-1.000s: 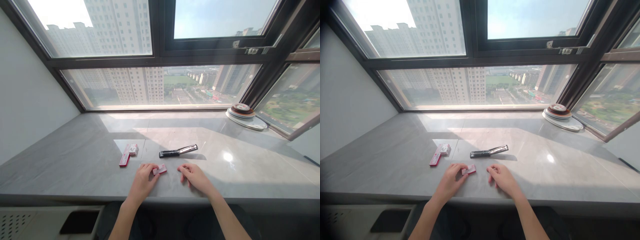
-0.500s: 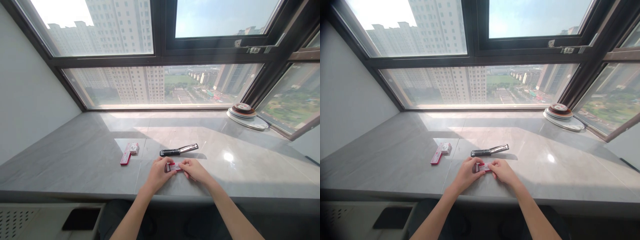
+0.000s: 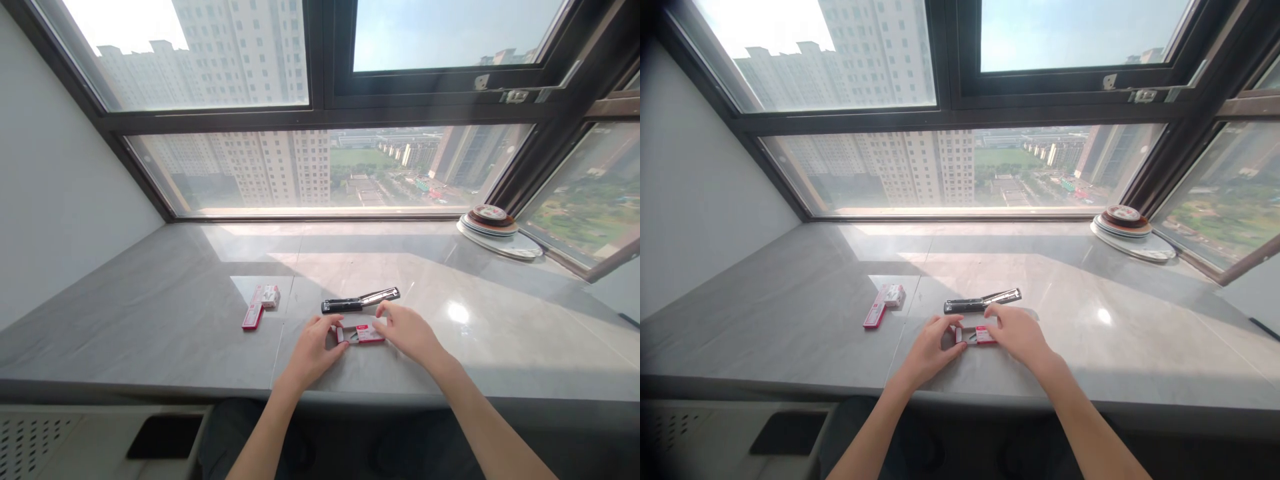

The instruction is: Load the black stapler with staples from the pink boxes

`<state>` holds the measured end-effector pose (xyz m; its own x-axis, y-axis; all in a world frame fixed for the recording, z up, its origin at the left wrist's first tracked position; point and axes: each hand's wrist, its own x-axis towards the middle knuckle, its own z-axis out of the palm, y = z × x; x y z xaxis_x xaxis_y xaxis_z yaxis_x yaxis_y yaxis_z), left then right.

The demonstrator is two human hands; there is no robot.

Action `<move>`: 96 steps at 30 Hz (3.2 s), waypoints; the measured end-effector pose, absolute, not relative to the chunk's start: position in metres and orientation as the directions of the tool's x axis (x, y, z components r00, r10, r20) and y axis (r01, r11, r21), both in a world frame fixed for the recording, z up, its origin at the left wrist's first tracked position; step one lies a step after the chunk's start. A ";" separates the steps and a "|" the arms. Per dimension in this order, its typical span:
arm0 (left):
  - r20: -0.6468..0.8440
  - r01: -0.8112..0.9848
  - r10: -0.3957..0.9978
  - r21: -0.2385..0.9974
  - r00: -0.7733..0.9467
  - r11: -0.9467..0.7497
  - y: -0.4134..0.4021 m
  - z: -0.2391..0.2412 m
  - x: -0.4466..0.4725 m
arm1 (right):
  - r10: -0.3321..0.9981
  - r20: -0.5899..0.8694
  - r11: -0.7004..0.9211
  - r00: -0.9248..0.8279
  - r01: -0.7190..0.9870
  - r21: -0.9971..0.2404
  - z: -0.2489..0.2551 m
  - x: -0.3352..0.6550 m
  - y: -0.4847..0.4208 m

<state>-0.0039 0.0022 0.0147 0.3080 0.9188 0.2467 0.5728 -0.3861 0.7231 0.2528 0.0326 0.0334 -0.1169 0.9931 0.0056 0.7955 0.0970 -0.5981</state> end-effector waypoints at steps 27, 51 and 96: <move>0.284 0.594 0.915 0.696 0.288 -0.403 0.001 0.017 -0.007 | 0.962 0.044 0.219 -0.268 0.672 -0.708 0.028 0.265 0.026; 0.251 0.771 0.965 0.600 0.074 -0.215 0.073 -0.007 -0.009 | 0.920 0.136 0.373 -0.368 0.714 -0.592 0.040 0.221 0.032; 0.250 0.733 0.959 0.627 0.131 -0.264 0.056 -0.013 -0.005 | 0.944 0.118 0.249 -0.309 0.427 -0.869 0.046 0.230 0.086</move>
<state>-0.0045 0.0560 -0.0126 0.1311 0.9593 0.2502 0.7334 -0.2636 0.6266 0.2297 0.0857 0.0458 -0.3094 0.9436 0.1180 0.4271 0.2487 -0.8693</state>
